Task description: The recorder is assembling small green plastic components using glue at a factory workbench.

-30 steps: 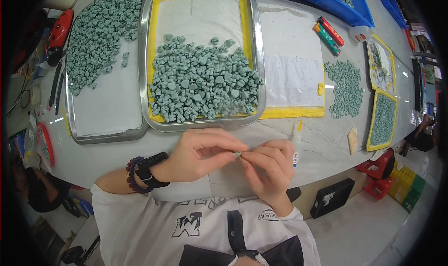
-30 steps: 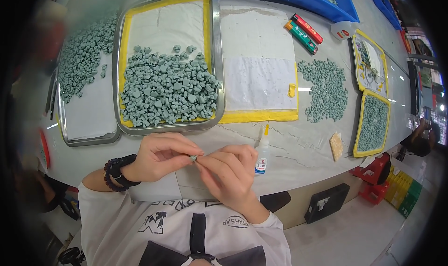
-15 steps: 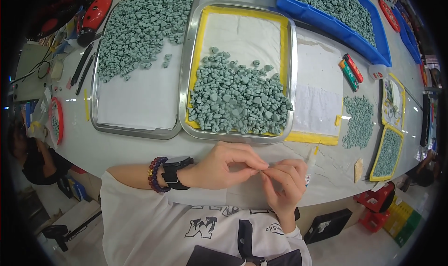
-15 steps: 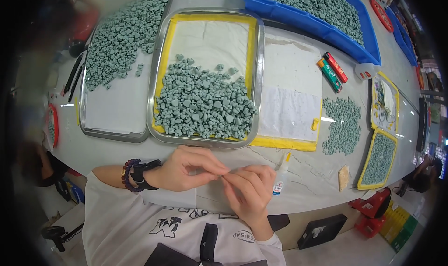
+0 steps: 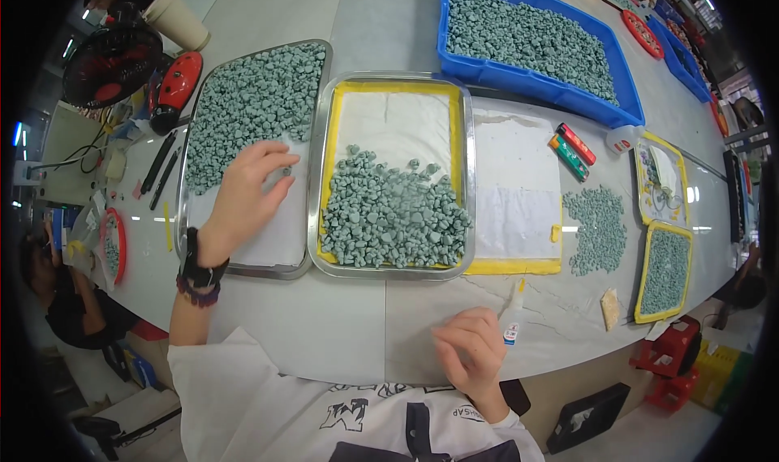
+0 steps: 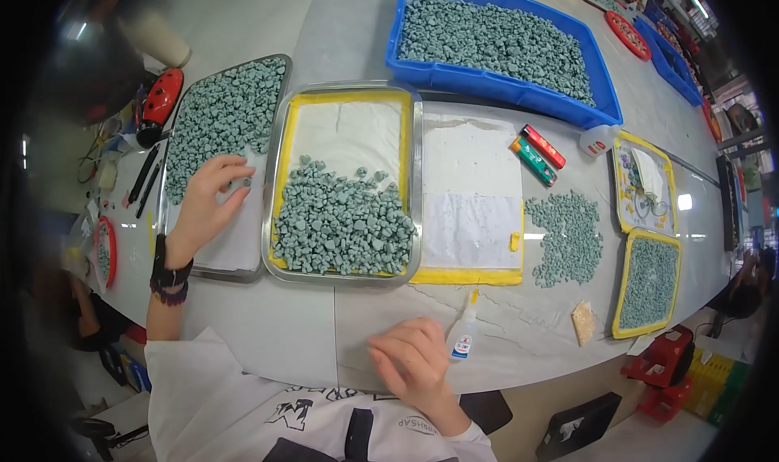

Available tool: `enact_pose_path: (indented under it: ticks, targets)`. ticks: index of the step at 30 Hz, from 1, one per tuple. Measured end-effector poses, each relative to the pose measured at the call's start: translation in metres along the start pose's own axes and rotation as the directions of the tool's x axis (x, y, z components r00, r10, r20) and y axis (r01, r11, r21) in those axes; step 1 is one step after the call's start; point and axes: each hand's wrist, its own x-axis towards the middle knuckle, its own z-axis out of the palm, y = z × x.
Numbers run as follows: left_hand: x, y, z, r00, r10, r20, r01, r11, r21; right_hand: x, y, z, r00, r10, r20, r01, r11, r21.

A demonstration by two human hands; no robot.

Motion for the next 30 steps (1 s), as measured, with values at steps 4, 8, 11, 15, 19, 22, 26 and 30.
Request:
enact_pose_path:
  ticks: [4, 8, 11, 15, 19, 22, 26, 30]
  targets:
    - [0.031, 0.009, 0.025, 0.926, 0.375, -0.054, -0.358, 0.913, 0.195, 0.001, -0.007, -0.006, 0.998, -0.053, 0.042, 0.053, 0.999, 0.0]
    - [0.059, 0.005, 0.055, 0.948, 0.303, 0.094, -0.316, 0.879, 0.357, -0.012, -0.024, -0.043, 0.992, -0.119, -0.034, 0.119, 0.993, -0.004]
    - [0.059, 0.005, 0.053, 0.958, 0.248, 0.142, -0.281, 0.909, 0.309, -0.022, -0.011, -0.075, 0.952, -0.145, -0.271, 0.118, 0.987, -0.113]
    - [0.056, 0.011, 0.049, 0.963, 0.19, 0.189, -0.237, 0.933, 0.271, -0.019, 0.02, -0.084, 0.893, 0.27, -0.359, -0.371, 0.895, -0.249]
    - [0.059, 0.013, 0.05, 0.955, 0.228, 0.191, -0.262, 0.949, 0.178, -0.018, 0.013, -0.081, 0.973, 0.229, -0.011, -0.207, 0.854, -0.478]
    - [0.06, 0.008, 0.052, 0.943, 0.264, 0.201, -0.307, 0.923, 0.232, -0.01, 0.015, -0.071, 0.93, 0.28, 0.238, -0.064, 0.76, -0.647]
    - [0.052, 0.016, 0.049, 0.945, 0.319, 0.079, -0.327, 0.936, 0.13, -0.007, 0.03, -0.059, 0.958, 0.122, 0.26, 0.048, 0.825, -0.563]
    - [-0.005, 0.074, 0.029, 0.971, 0.137, 0.195, 0.048, 0.69, -0.723, -0.029, 0.02, -0.06, 0.993, 0.099, 0.065, -0.084, 0.976, -0.2]
